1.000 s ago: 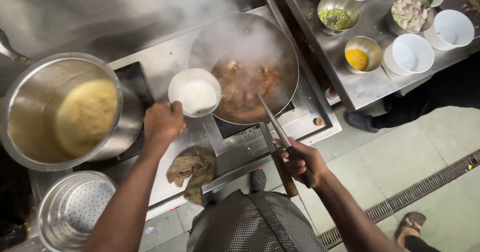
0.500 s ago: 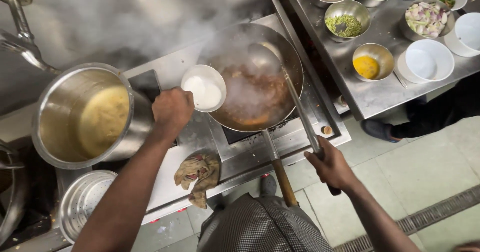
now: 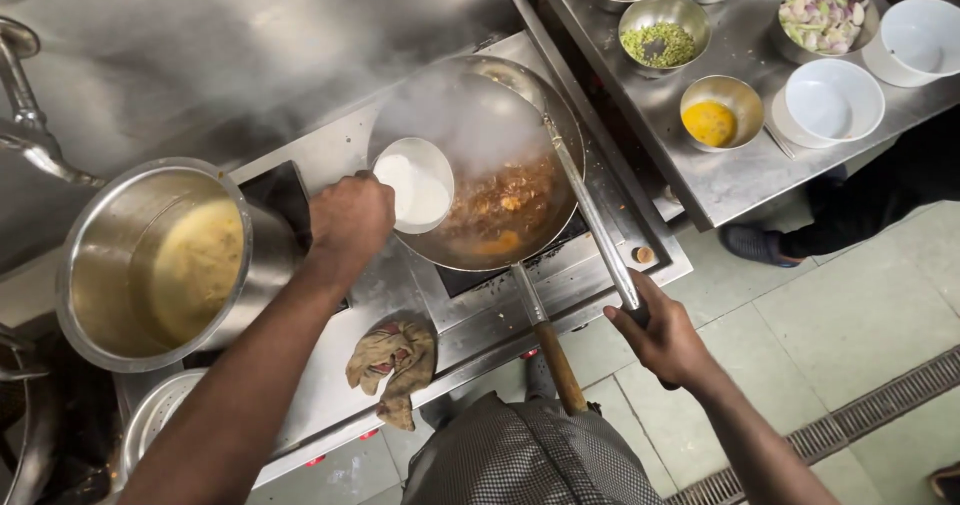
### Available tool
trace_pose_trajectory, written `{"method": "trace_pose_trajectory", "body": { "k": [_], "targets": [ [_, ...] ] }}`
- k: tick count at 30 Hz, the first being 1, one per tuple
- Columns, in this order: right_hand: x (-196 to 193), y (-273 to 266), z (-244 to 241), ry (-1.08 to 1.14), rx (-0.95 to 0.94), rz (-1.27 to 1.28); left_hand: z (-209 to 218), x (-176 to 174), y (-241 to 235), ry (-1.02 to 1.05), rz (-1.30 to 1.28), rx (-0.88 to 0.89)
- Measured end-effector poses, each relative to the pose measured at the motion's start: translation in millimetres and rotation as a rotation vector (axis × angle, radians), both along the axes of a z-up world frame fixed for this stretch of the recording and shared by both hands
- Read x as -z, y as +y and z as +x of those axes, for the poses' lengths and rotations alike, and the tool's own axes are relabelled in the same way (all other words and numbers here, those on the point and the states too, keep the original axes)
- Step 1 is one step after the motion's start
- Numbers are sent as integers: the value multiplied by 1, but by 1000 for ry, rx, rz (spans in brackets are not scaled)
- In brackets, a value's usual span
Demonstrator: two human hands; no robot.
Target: The person pours liquid from a white bowl into a steaming wok on a gas burner, then stirs the simmering sauce with a long metal ladle. They ladle the cooked sauce into bowls on the prep table, carry the wok to a basin of liquid, and finally reach for chopped ingredients on the table.
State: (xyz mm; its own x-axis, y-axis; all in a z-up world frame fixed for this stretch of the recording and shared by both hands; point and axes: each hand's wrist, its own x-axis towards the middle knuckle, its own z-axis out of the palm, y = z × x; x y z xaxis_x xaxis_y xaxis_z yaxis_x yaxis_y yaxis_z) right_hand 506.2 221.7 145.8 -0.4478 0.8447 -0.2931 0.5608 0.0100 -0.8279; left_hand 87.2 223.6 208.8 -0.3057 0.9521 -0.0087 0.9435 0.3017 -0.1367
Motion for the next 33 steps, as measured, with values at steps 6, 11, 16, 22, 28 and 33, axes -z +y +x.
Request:
{"method": "trace_pose_trajectory", "body": {
  "k": [6,11,16,22,28,33],
  "targets": [
    [5,0,6,-9,48,8,15,-7,24,-34,-39,-6],
    [7,2,11,-33,90,15,24,-15,58,56,-120,116],
    [1,3,16,-20,151,-7,19,-27,92,67,-9,122],
    [-1,9,22,-14,168,7,12,-60,101,77,33,100],
    [-8,16,19,-65,149,-14,14,-84,88,148,-73,97],
    [-3,18,18,-95,149,-27,25,-80,85,227,-145,172]
  ]
}}
